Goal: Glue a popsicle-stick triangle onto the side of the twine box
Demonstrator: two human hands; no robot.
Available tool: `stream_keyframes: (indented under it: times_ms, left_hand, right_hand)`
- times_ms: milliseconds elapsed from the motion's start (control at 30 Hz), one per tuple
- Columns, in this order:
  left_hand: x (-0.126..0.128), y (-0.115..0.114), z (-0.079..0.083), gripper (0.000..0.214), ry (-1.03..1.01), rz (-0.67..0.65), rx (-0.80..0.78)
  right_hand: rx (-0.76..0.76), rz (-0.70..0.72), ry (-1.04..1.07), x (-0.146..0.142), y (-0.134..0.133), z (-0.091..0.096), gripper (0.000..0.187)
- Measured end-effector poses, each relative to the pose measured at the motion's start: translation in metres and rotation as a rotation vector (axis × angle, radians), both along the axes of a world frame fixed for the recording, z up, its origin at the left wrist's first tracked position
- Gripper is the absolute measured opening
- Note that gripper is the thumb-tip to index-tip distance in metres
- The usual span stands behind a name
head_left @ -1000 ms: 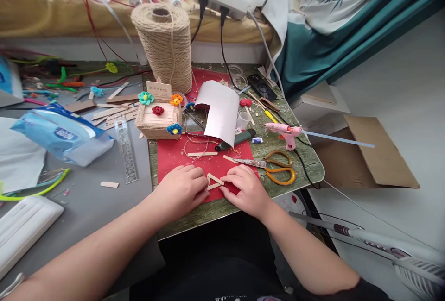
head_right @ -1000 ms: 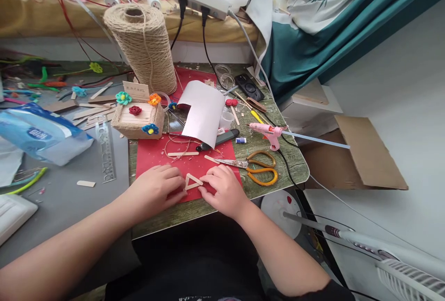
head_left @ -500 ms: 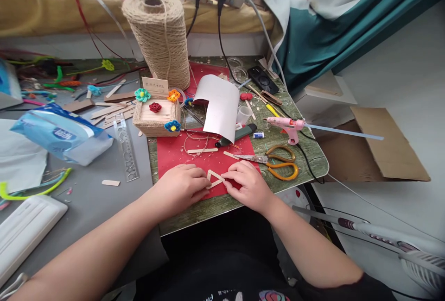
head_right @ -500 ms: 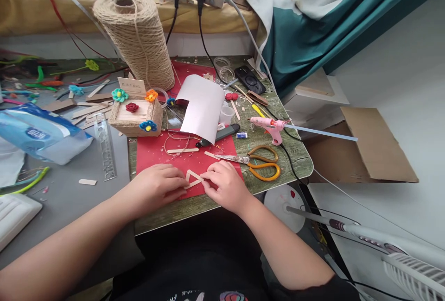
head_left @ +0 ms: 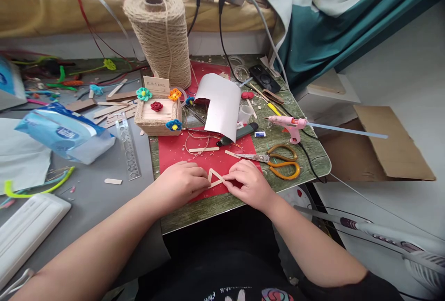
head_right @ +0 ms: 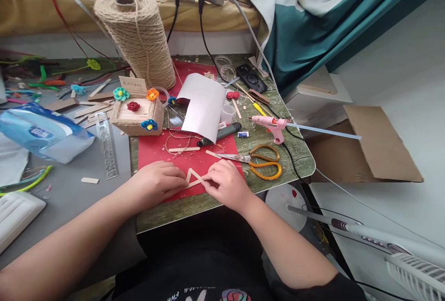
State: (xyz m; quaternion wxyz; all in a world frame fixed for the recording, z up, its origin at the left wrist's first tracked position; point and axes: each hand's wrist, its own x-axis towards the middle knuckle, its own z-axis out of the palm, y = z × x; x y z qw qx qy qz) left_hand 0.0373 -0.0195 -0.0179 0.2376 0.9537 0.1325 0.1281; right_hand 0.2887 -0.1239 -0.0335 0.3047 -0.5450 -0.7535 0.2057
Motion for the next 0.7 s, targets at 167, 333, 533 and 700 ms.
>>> stream_keyframes:
  times_ms: [167,333,533,700]
  left_hand:
    - [-0.001,0.001,-0.002,0.025,0.015,-0.001,-0.017]
    - [-0.001,0.002,-0.004,0.023,0.024,0.002,-0.008]
    - [-0.003,0.003,-0.004,0.021,0.014,-0.007,-0.023]
    - [-0.003,0.004,0.000,0.020,0.020,-0.012,-0.033]
  right_hand:
    - [-0.029,0.001,0.018,0.000,0.001,0.002,0.007]
    - [-0.083,0.058,0.041,0.007,0.004,0.006,0.005]
    - [-0.125,0.082,0.080,0.016,0.007,0.006,0.009]
    - [-0.090,0.060,0.079,0.012,0.005,0.005,0.009]
